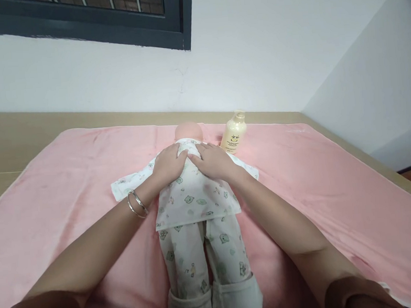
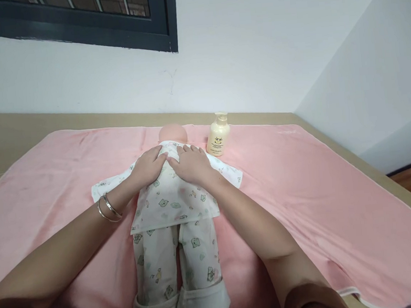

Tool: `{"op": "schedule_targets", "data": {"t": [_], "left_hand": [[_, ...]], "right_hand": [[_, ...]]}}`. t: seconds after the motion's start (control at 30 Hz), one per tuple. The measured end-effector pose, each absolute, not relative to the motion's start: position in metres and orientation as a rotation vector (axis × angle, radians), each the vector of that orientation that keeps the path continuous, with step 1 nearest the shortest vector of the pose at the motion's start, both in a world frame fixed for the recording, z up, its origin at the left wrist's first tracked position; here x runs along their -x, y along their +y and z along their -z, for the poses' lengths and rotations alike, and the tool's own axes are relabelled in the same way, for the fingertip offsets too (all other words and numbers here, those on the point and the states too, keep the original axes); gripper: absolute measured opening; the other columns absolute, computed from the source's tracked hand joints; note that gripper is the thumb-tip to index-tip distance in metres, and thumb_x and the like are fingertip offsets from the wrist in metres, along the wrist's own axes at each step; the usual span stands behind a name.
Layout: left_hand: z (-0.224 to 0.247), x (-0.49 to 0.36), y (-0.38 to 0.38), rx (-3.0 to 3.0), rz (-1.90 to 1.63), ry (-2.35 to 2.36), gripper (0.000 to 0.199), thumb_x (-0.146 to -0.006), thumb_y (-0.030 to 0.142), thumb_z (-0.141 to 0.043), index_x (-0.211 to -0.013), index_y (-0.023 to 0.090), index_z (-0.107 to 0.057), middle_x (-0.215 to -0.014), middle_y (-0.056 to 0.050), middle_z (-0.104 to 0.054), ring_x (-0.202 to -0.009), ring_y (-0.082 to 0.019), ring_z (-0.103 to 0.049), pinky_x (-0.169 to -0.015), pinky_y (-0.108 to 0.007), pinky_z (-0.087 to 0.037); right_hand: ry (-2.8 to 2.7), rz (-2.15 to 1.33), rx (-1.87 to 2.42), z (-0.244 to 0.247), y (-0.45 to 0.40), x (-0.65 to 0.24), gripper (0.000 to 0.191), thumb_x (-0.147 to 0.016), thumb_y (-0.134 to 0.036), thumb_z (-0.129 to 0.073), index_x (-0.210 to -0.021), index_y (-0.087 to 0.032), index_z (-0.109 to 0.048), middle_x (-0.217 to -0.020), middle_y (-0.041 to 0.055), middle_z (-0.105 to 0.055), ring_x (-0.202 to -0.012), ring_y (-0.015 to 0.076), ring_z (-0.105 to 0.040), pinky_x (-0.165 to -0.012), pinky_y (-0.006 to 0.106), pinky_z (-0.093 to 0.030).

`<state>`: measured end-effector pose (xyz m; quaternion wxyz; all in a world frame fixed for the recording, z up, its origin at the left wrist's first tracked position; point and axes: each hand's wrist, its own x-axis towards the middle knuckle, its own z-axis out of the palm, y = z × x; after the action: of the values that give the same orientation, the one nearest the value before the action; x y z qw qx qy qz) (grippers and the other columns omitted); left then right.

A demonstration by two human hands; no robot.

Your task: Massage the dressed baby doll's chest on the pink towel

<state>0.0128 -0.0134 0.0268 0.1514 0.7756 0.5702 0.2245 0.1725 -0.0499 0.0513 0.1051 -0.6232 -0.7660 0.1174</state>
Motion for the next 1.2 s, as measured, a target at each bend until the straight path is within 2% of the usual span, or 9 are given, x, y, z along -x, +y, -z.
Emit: {"op": "schedule_targets", "data": {"t": [0.13,0.23,0.4,0.53,0.67,0.77,0.93,1.07,1.2], "left_hand": [[-0.027,-0.011,-0.008,-2.230,-0.646,1.612,0.048,-0.097,0.039,-0.032,-0.126,0.014,-0.060,-0.135,-0.015,-0.064,-0.126,-0.030,-0.057,-0.110,-0.046,-0.043],[-0.025,-0.018,-0.021,-2.353,-0.662,1.634,0.045,-0.096,0.031,-0.030,-0.121,0.009,-0.061,-0.126,-0.019,-0.066,-0.121,-0.032,-0.059,-0.109,-0.048,-0.043],[-0.022,-0.025,-0.038,-2.512,-0.668,1.631,0.049,-0.094,0.024,-0.031,-0.132,0.004,-0.055,-0.139,-0.022,-0.058,-0.134,-0.034,-0.048,-0.117,-0.051,-0.036],[-0.023,-0.019,-0.019,-2.357,-0.637,1.602,0.050,-0.097,0.032,-0.029,-0.130,0.007,-0.057,-0.138,-0.021,-0.060,-0.131,-0.033,-0.054,-0.114,-0.050,-0.040],[-0.025,-0.013,-0.003,-2.225,-0.604,1.591,0.057,-0.098,0.041,-0.028,-0.142,0.009,-0.049,-0.152,-0.018,-0.049,-0.141,-0.032,-0.046,-0.117,-0.049,-0.036],[-0.025,-0.016,-0.009,-2.284,-0.585,1.590,0.053,-0.098,0.037,-0.029,-0.135,0.009,-0.055,-0.142,-0.019,-0.058,-0.133,-0.033,-0.052,-0.114,-0.050,-0.039],[-0.026,-0.025,-0.032,-2.423,-0.647,1.671,0.049,-0.098,0.033,-0.033,-0.134,0.009,-0.055,-0.138,-0.020,-0.058,-0.132,-0.035,-0.050,-0.115,-0.052,-0.038],[-0.023,-0.021,-0.019,-2.364,-0.598,1.604,0.052,-0.099,0.034,-0.029,-0.136,0.007,-0.053,-0.139,-0.022,-0.057,-0.134,-0.033,-0.050,-0.116,-0.051,-0.037],[-0.015,-0.015,0.000,-2.277,-0.644,1.582,0.058,-0.101,0.039,-0.023,-0.146,0.009,-0.045,-0.154,-0.020,-0.045,-0.147,-0.031,-0.036,-0.121,-0.051,-0.030]], "right_hand": [[-2.283,-0.313,1.819,-0.057,-0.060,-0.167,0.061,-0.105,-0.046,-0.028,-0.147,-0.005,-0.044,-0.155,0.0210,-0.044,-0.146,0.0364,-0.035,-0.119,0.051,-0.030],[-2.229,-0.378,1.759,-0.051,-0.049,-0.172,0.062,-0.106,-0.048,-0.024,-0.148,-0.008,-0.044,-0.156,0.0186,-0.044,-0.146,0.0343,-0.037,-0.118,0.049,-0.032],[-2.132,-0.373,1.735,-0.041,-0.029,-0.180,0.057,-0.107,-0.045,-0.023,-0.147,-0.009,-0.044,-0.157,0.0186,-0.043,-0.145,0.0308,-0.040,-0.116,0.045,-0.033],[-2.231,-0.279,1.745,-0.048,-0.044,-0.174,0.054,-0.107,-0.044,-0.024,-0.127,-0.009,-0.060,-0.138,0.0206,-0.061,-0.129,0.0329,-0.054,-0.108,0.046,-0.039],[-2.260,-0.254,1.741,-0.058,-0.058,-0.167,0.057,-0.107,-0.046,-0.022,-0.117,-0.009,-0.064,-0.127,0.0219,-0.066,-0.121,0.0327,-0.059,-0.103,0.044,-0.043],[-2.222,-0.299,1.722,-0.054,-0.050,-0.169,0.057,-0.107,-0.045,-0.021,-0.126,-0.010,-0.061,-0.135,0.0205,-0.063,-0.127,0.0322,-0.056,-0.106,0.044,-0.042],[-2.105,-0.349,1.841,-0.039,-0.028,-0.175,0.065,-0.106,-0.049,-0.023,-0.152,-0.004,-0.036,-0.161,0.0210,-0.034,-0.149,0.0331,-0.034,-0.119,0.049,-0.029],[-2.195,-0.261,1.809,-0.040,-0.042,-0.168,0.061,-0.107,-0.045,-0.019,-0.149,-0.006,-0.042,-0.155,0.0199,-0.045,-0.145,0.0348,-0.039,-0.119,0.052,-0.027],[-2.220,-0.152,1.804,-0.046,-0.061,-0.158,0.060,-0.107,-0.045,-0.023,-0.142,-0.005,-0.050,-0.147,0.0235,-0.053,-0.140,0.0378,-0.043,-0.116,0.054,-0.030]]}}
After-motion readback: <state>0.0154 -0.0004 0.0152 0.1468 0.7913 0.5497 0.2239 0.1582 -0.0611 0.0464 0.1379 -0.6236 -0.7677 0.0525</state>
